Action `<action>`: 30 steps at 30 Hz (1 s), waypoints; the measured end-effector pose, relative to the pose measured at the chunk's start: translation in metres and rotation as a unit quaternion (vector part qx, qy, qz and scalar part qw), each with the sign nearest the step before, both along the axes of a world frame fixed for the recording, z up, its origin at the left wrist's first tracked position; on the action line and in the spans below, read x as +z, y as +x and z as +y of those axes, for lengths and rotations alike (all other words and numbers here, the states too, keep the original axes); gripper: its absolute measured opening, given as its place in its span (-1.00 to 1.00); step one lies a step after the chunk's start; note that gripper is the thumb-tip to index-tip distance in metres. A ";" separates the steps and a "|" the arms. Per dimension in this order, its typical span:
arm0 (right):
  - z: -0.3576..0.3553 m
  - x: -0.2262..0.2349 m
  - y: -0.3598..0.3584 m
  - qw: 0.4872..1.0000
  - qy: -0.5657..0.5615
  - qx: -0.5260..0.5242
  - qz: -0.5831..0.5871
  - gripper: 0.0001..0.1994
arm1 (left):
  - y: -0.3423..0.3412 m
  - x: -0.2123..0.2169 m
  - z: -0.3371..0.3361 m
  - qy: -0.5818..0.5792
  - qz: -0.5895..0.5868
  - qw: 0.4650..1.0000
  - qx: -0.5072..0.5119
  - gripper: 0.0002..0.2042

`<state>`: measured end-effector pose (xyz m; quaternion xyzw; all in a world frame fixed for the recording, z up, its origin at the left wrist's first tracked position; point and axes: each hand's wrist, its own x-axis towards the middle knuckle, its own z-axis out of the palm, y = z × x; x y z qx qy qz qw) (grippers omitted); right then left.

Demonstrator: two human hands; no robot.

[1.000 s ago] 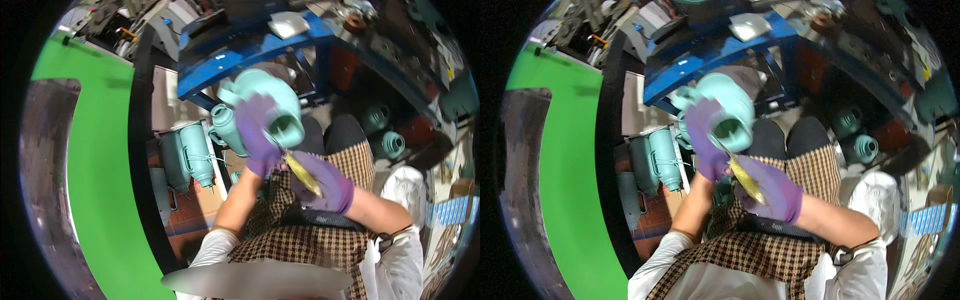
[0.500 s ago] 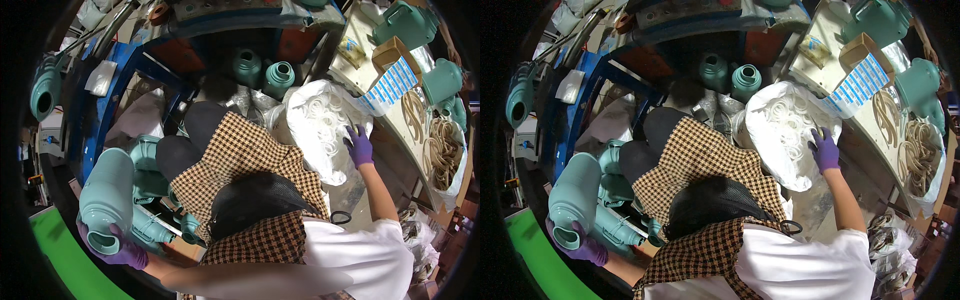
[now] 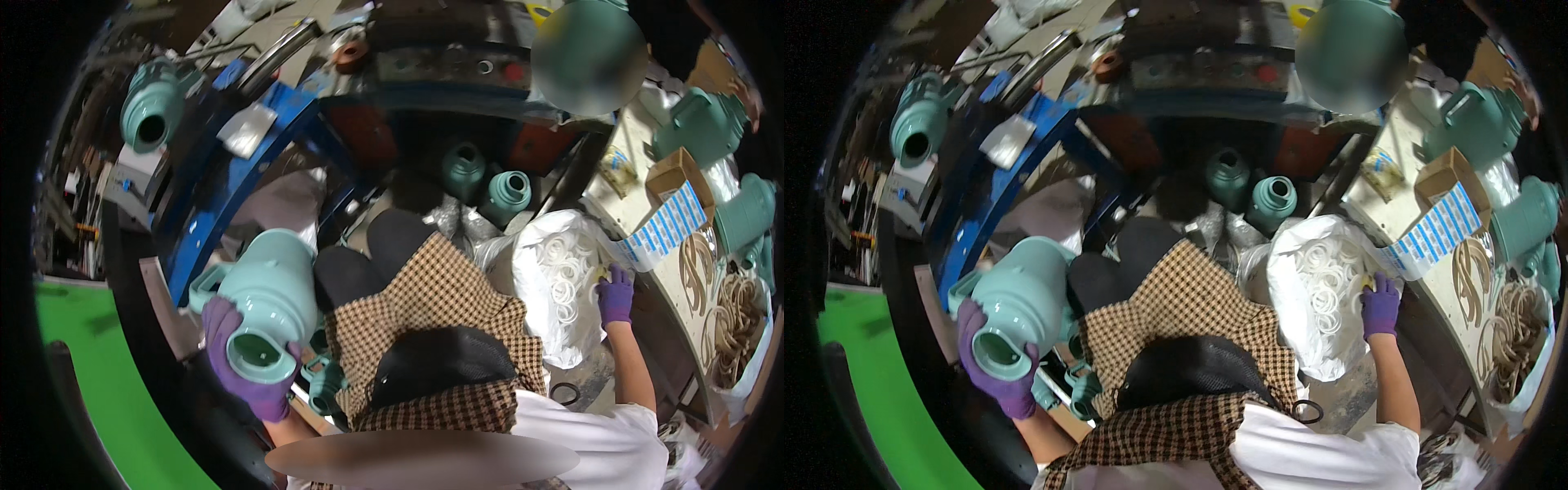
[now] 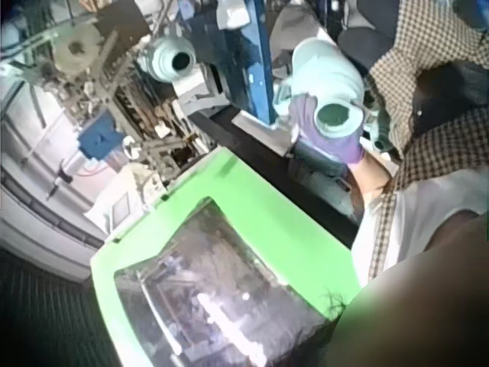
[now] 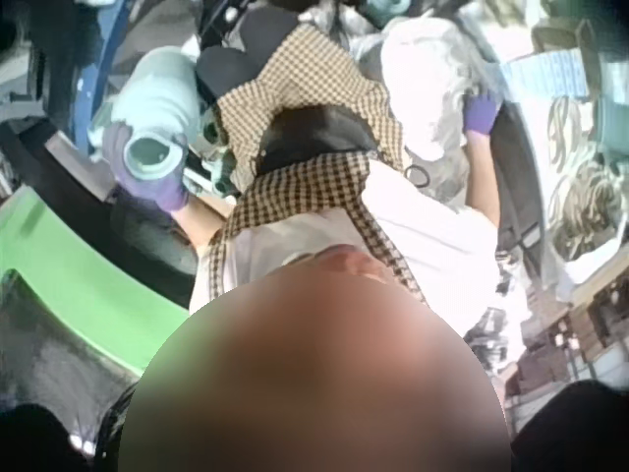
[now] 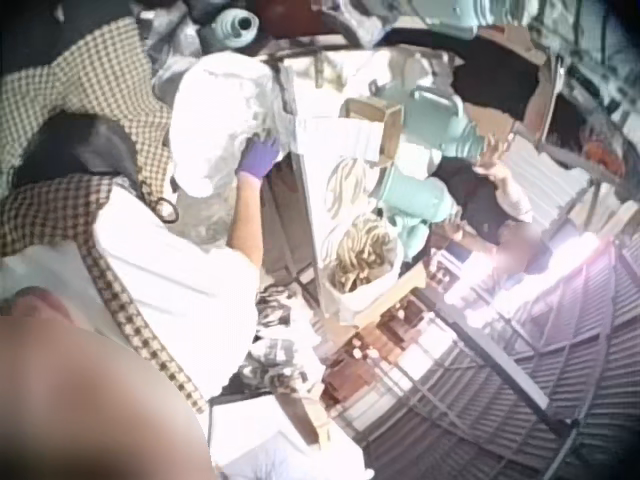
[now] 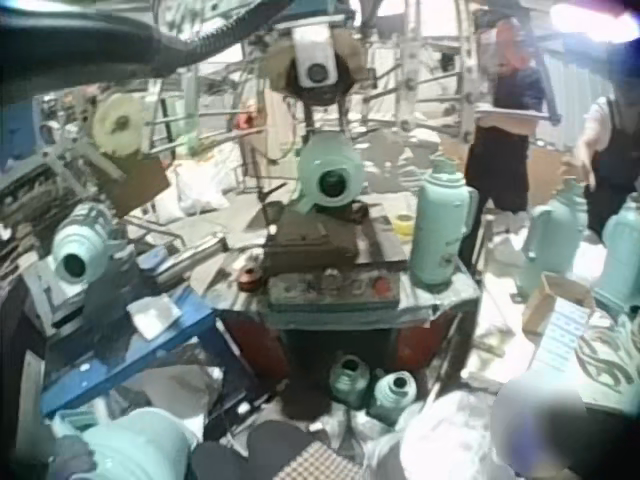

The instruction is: The person assembles light green thermos bottles by inserting white plastic stoppers into the openings and placing them into a cardboard box. The person also handles the thermoses to place them on a nearby table.

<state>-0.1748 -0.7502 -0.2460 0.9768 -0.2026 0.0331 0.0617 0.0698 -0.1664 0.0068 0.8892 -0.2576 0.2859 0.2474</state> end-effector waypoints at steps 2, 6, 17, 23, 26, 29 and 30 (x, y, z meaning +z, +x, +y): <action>0.007 0.032 0.004 0.999 0.000 -0.044 0.020 -0.90 | 0.006 -0.006 0.001 -0.019 0.012 1.000 -0.016 -0.27; 0.039 0.084 0.065 0.954 0.255 -0.036 -0.154 -0.68 | 0.009 -0.001 0.007 -0.047 0.021 0.998 -0.024 -0.33; 0.253 0.122 0.246 0.784 0.502 0.363 -0.030 -0.66 | 0.030 0.007 0.010 -0.053 -0.009 0.997 -0.060 -0.33; 0.251 0.153 0.255 0.810 0.230 0.483 -0.240 -0.76 | 0.039 -0.004 0.009 -0.083 -0.003 0.994 -0.070 -0.31; 0.289 0.216 0.262 0.702 0.473 0.484 -0.222 -0.76 | 0.044 -0.004 -0.001 -0.074 -0.018 0.993 -0.091 -0.32; 0.336 0.267 0.279 0.598 0.555 0.567 -0.116 -0.63 | 0.046 -0.002 -0.009 -0.078 -0.015 0.992 -0.103 -0.35; 0.345 0.265 0.281 0.600 0.541 0.579 -0.111 -0.65 | 0.048 -0.006 -0.012 -0.075 -0.001 0.992 -0.103 -0.36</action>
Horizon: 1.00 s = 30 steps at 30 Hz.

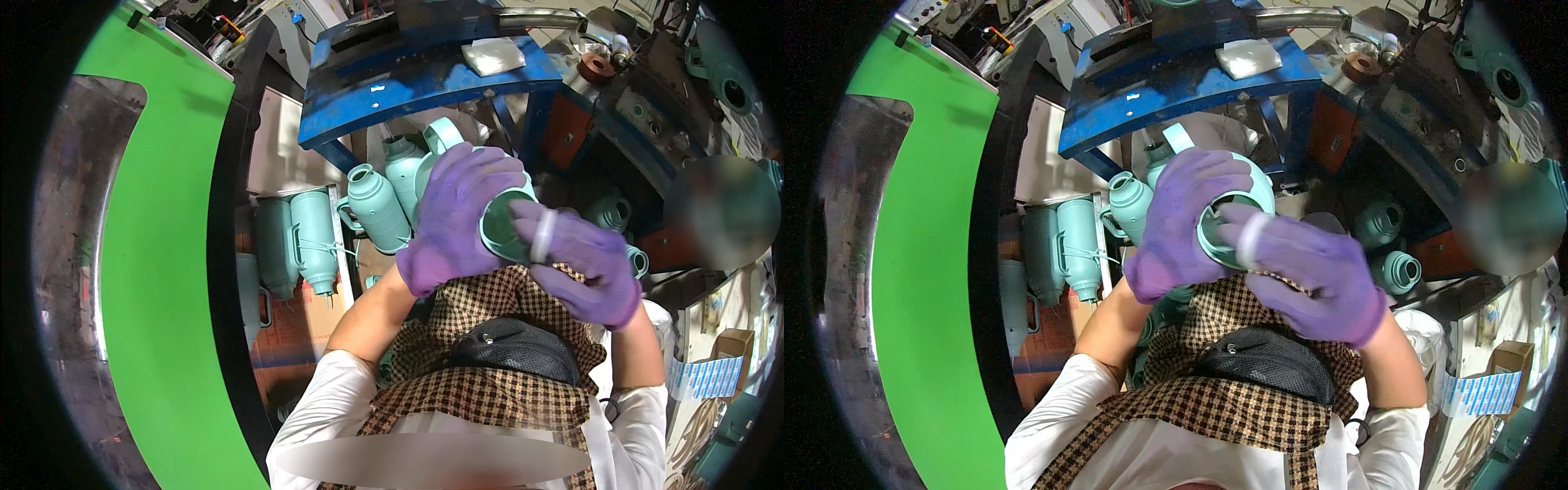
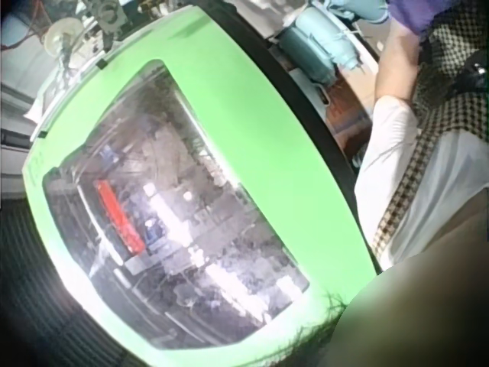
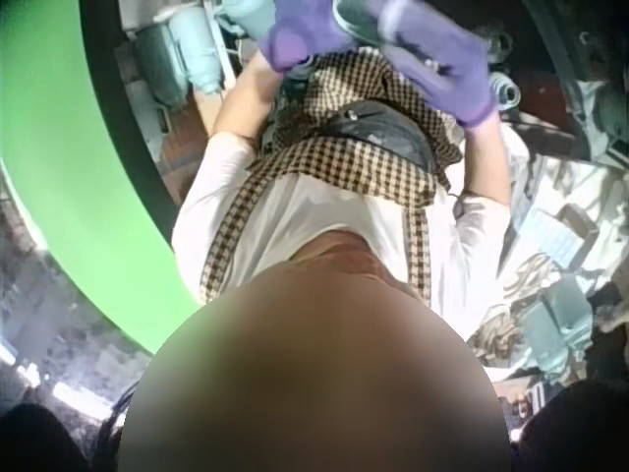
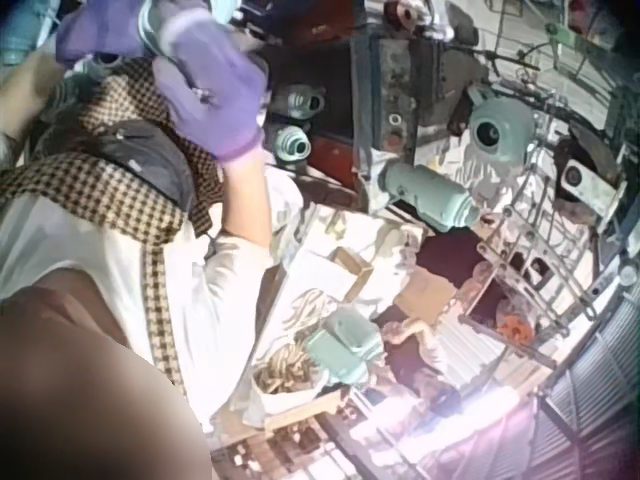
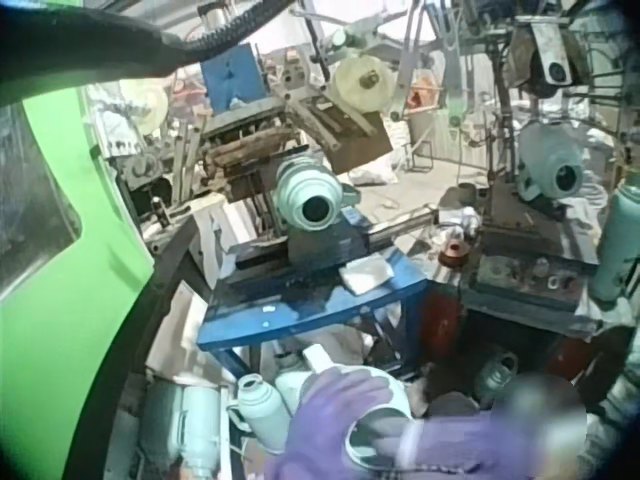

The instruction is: The person assembles light green thermos bottles by inserting white plastic stoppers into the openings and placing them into a cardboard box. The person also handles the thermoses to place them on a nearby table.

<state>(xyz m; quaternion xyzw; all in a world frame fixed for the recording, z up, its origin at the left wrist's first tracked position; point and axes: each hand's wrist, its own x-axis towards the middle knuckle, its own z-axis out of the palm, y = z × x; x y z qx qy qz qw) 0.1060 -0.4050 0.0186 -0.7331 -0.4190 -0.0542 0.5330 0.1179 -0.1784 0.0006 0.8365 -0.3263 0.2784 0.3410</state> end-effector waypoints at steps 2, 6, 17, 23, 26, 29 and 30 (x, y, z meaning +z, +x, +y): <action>0.013 -0.004 0.003 1.000 -0.020 0.006 -0.024 -0.68 | 0.001 -0.005 -0.002 0.015 -0.025 0.999 0.018 -0.35; 0.032 0.000 -0.001 0.984 -0.157 -0.069 -0.045 -0.74 | -0.001 -0.017 -0.010 0.033 -0.030 0.999 0.027 -0.46; 0.009 -0.051 -0.003 0.997 -0.034 0.073 -0.021 -0.74 | -0.026 -0.016 -0.028 0.109 0.012 0.994 0.021 -0.57; -0.020 -0.030 -0.036 0.968 -0.240 0.013 0.078 -0.65 | -0.022 -0.019 -0.065 0.183 -0.054 0.982 -0.007 -0.49; -0.039 -0.081 -0.058 0.996 0.006 -0.060 -0.064 -0.54 | -0.016 -0.015 -0.064 0.226 -0.094 0.968 -0.064 -0.45; -0.176 -0.091 -0.131 0.956 0.127 -0.237 0.118 -0.62 | -0.039 -0.017 -0.042 0.296 -0.121 0.942 -0.097 -0.64; -0.235 -0.122 -0.157 0.854 0.100 -0.501 0.096 -0.62 | -0.047 -0.027 -0.031 0.335 -0.142 0.924 -0.118 -0.70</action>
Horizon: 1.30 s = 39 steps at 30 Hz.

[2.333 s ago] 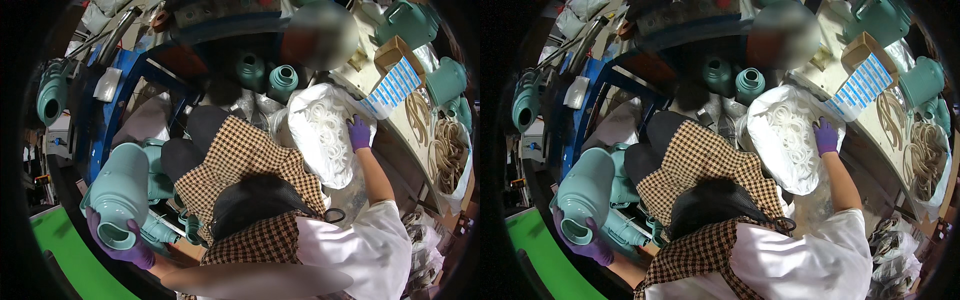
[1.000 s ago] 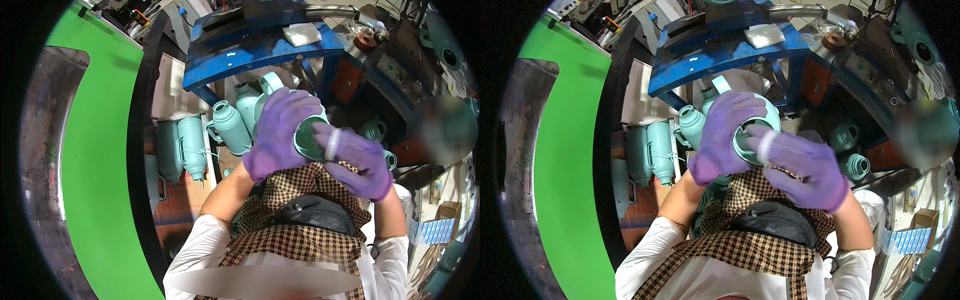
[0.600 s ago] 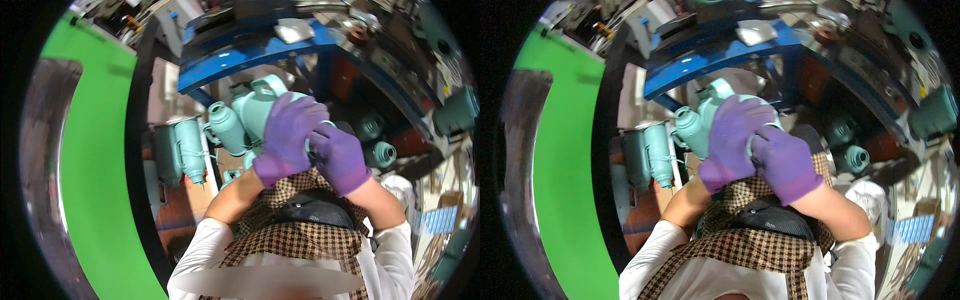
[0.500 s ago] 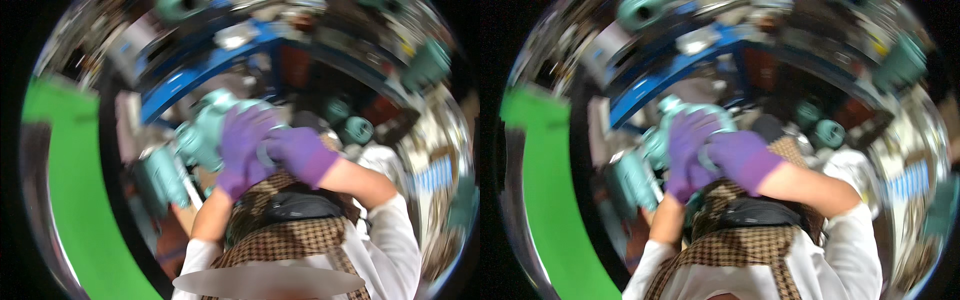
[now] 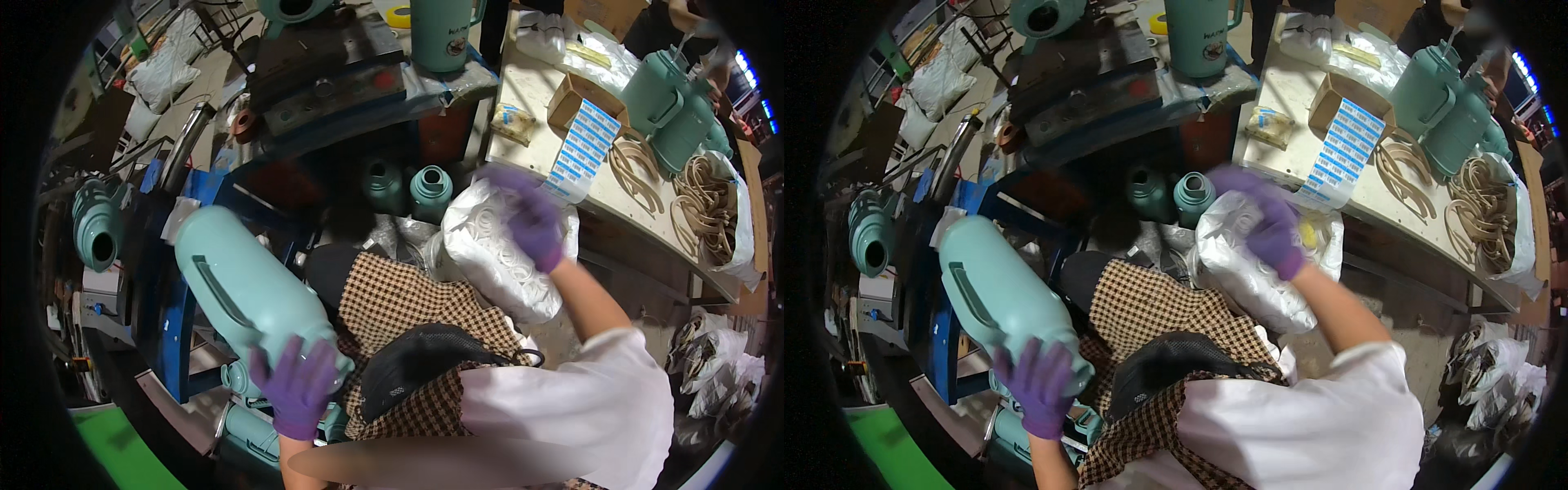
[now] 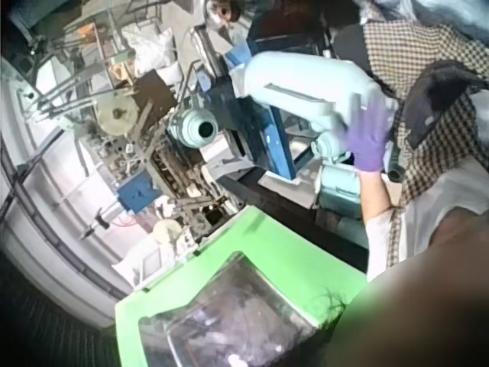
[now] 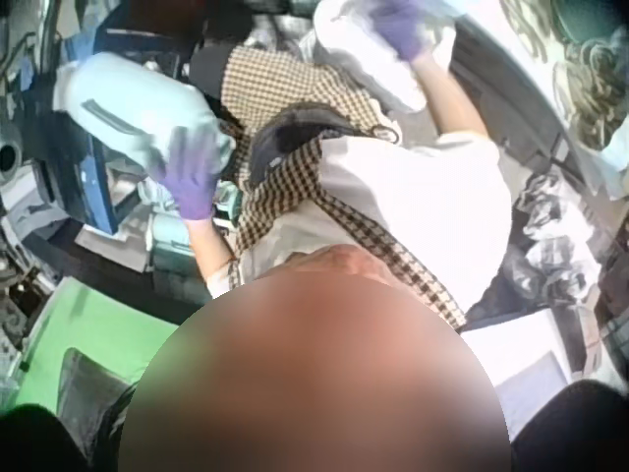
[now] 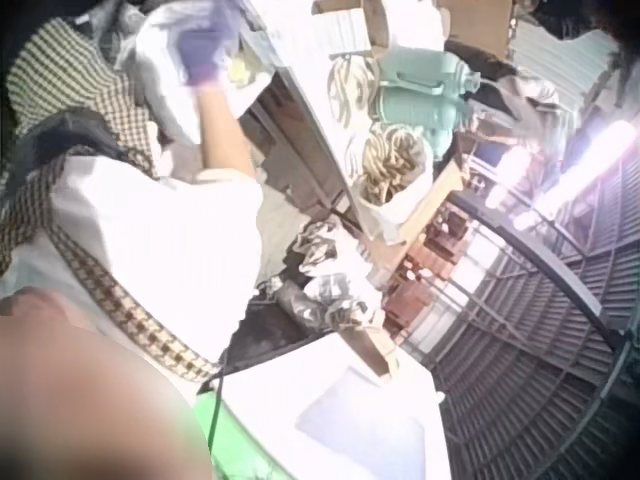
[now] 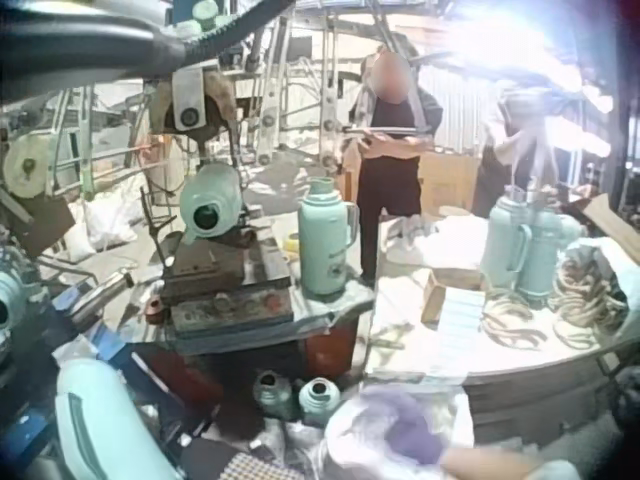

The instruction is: The person assembles light green thermos bottles by inserting white plastic stoppers into the openings and placing them into a cardboard box. The person also handles the thermoses to place them on a nearby table.

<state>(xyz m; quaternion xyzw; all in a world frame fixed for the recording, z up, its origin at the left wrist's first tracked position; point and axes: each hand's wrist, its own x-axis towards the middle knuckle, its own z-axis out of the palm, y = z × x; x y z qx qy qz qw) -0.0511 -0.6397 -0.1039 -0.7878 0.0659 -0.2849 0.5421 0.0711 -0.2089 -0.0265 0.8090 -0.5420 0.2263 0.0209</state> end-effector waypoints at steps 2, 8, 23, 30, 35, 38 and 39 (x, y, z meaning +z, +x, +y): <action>-0.107 -0.020 -0.047 0.935 0.060 -0.348 -0.041 -0.40 | -0.014 -0.021 0.005 0.057 0.001 0.996 -0.074 -0.75; -0.188 -0.048 -0.119 0.920 0.140 -0.360 0.069 -0.09 | -0.019 -0.040 -0.004 0.073 0.054 0.990 -0.103 -0.75; -0.153 -0.031 -0.111 0.934 0.207 -0.293 0.014 -0.17 | -0.025 -0.046 -0.001 0.073 0.042 0.991 -0.100 -0.75; -0.178 -0.052 -0.104 0.913 -0.119 -0.390 -0.008 -0.54 | -0.028 -0.052 0.005 0.070 0.038 0.993 -0.092 -0.71; -0.211 -0.067 -0.108 0.912 -0.002 -0.411 -0.005 -0.57 | -0.026 -0.050 0.000 0.070 0.035 0.992 -0.097 -0.70; -0.207 -0.064 -0.103 0.924 -0.007 -0.381 0.018 -0.49 | -0.025 -0.051 0.000 0.067 0.037 0.993 -0.094 -0.70; -0.202 -0.060 -0.101 0.923 0.049 -0.382 0.030 -0.49 | -0.026 -0.051 0.000 0.065 0.038 0.993 -0.092 -0.71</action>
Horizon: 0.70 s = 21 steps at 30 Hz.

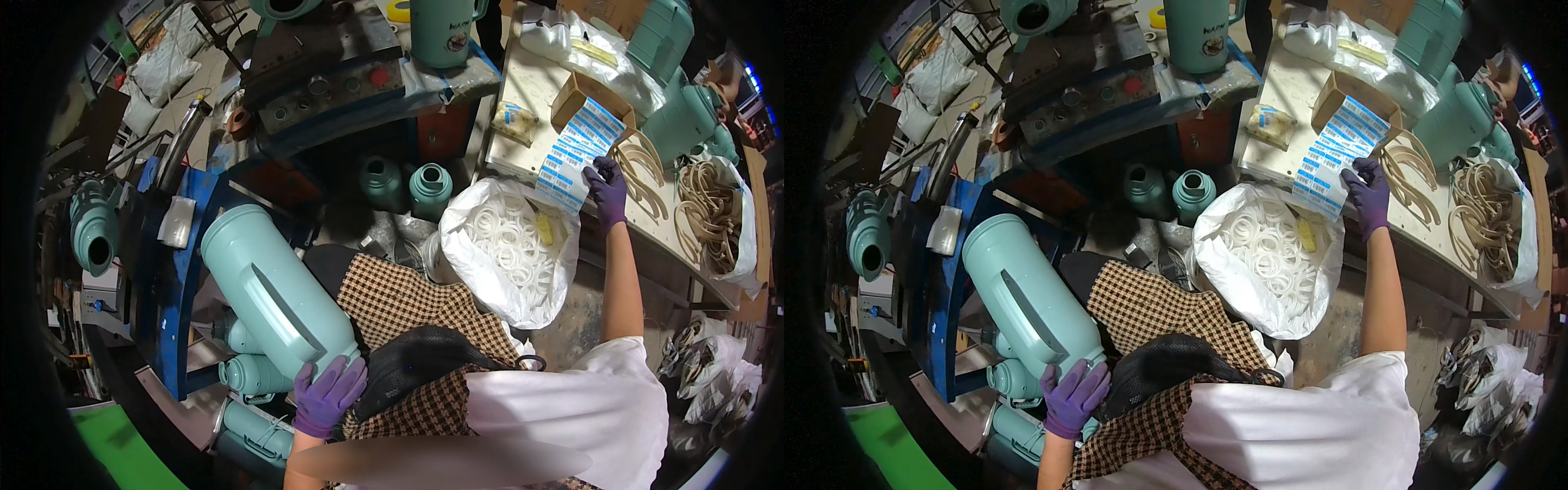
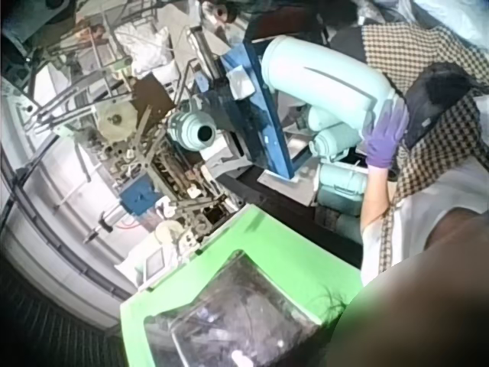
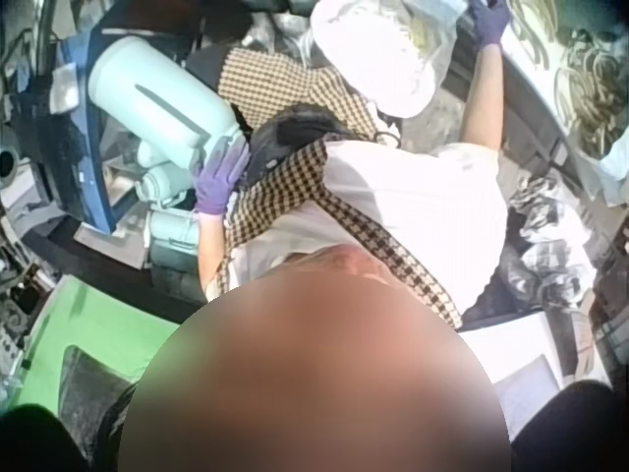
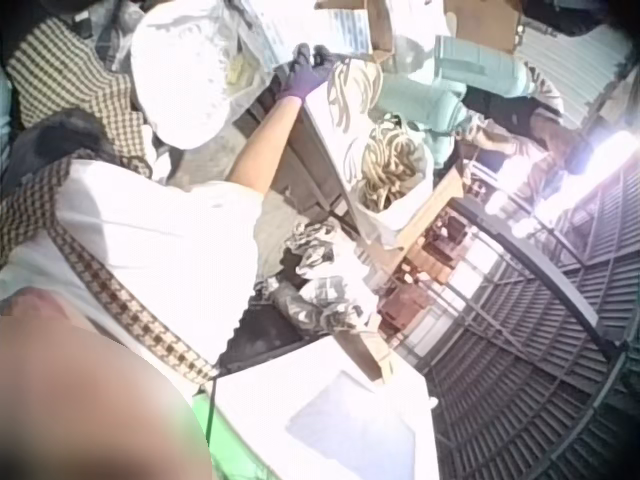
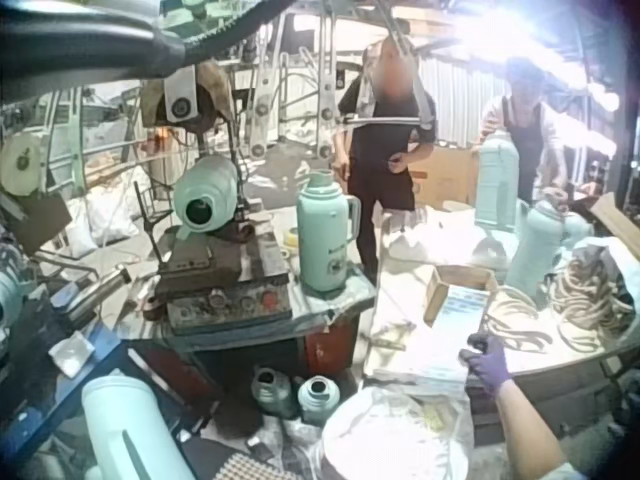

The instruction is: The person assembles light green thermos bottles by inserting white plastic stoppers into the openings and placing them into a cardboard box. The person also handles the thermoses to place them on a nearby table.

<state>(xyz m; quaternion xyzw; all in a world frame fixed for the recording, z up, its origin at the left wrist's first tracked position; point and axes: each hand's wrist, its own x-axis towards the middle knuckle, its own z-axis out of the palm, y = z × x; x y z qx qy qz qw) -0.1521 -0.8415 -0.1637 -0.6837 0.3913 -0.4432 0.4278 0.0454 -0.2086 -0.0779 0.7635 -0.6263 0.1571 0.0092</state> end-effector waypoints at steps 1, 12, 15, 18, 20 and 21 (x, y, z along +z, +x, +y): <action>0.005 0.004 0.001 0.998 0.055 -0.004 -0.010 -0.49 | 0.000 0.000 0.000 -0.002 0.001 1.000 0.001 -0.71; -0.003 0.009 -0.018 0.996 0.046 -0.054 0.059 -0.71 | 0.001 0.000 -0.004 -0.013 0.002 1.000 -0.001 -0.70; -0.008 0.014 -0.019 0.999 0.030 0.025 0.012 -0.80 | 0.000 -0.003 0.000 -0.008 0.007 1.000 0.004 -0.70; -0.034 -0.002 -0.032 0.998 0.033 -0.021 0.040 -0.85 | 0.000 -0.003 -0.001 -0.009 0.005 1.000 -0.002 -0.70; -0.045 -0.009 -0.037 1.000 0.009 -0.009 -0.016 -0.79 | 0.001 0.001 -0.003 -0.009 -0.003 1.000 -0.007 -0.75; -0.045 -0.009 -0.035 0.999 0.019 0.006 -0.039 -0.76 | 0.001 0.003 -0.004 -0.006 -0.007 1.000 -0.006 -0.77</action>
